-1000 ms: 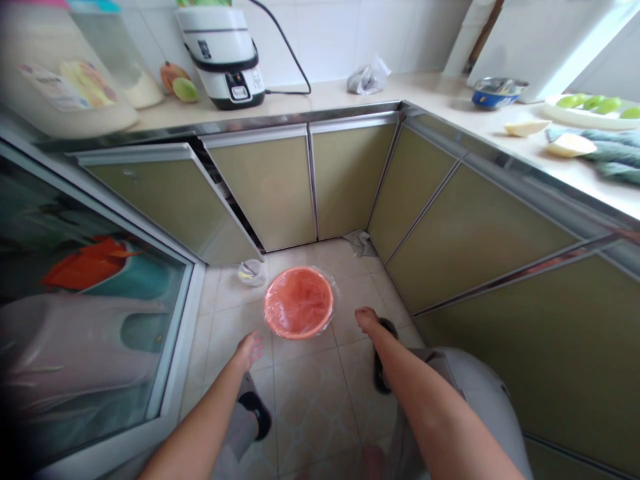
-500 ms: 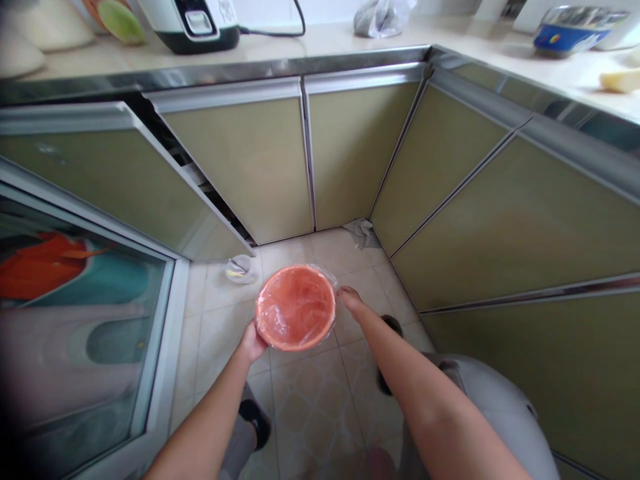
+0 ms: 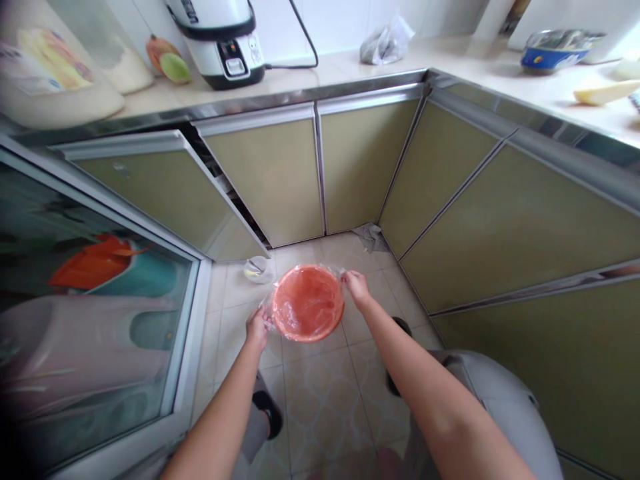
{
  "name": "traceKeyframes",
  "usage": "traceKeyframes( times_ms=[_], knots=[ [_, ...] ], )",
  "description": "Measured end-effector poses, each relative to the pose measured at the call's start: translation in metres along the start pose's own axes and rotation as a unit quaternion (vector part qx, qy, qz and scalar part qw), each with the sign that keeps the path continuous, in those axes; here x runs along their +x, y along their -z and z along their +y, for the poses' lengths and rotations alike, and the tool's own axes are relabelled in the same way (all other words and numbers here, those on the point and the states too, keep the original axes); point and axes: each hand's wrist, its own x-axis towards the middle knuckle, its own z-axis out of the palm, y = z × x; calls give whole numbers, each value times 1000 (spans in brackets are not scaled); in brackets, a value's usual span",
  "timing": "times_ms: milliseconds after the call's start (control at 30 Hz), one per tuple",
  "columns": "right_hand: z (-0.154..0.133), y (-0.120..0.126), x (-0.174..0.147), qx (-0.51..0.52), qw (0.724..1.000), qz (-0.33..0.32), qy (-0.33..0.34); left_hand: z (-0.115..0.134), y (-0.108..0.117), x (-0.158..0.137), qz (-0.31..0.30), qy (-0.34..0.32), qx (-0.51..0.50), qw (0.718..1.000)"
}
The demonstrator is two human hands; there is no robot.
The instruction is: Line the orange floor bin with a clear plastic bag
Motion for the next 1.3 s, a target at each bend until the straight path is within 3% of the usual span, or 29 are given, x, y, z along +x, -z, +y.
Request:
traceKeyframes(
  times_ms=[133,300,633,833,1100,1300],
  knots=[
    [-33,-9,-17,57,996,-74,12,26,-9,-19,-12,-55,20,998],
    [-64,-13,-40,98,984,-150,-25,56,-11,-35,-78,-47,21,996],
    [-96,-9,-60,140,968,-201,-48,95,-17,-62,-134,-15,-8,991],
    [-128,-1,-73,138,965,-220,-44,134,-11,-87,-182,-13,14,983],
    [-166,36,-134,73,954,-291,27,191,25,-172,-245,-54,-22,968],
    [-163,92,-209,22,913,-405,-38,201,70,-256,-297,-34,-52,953]
  ],
)
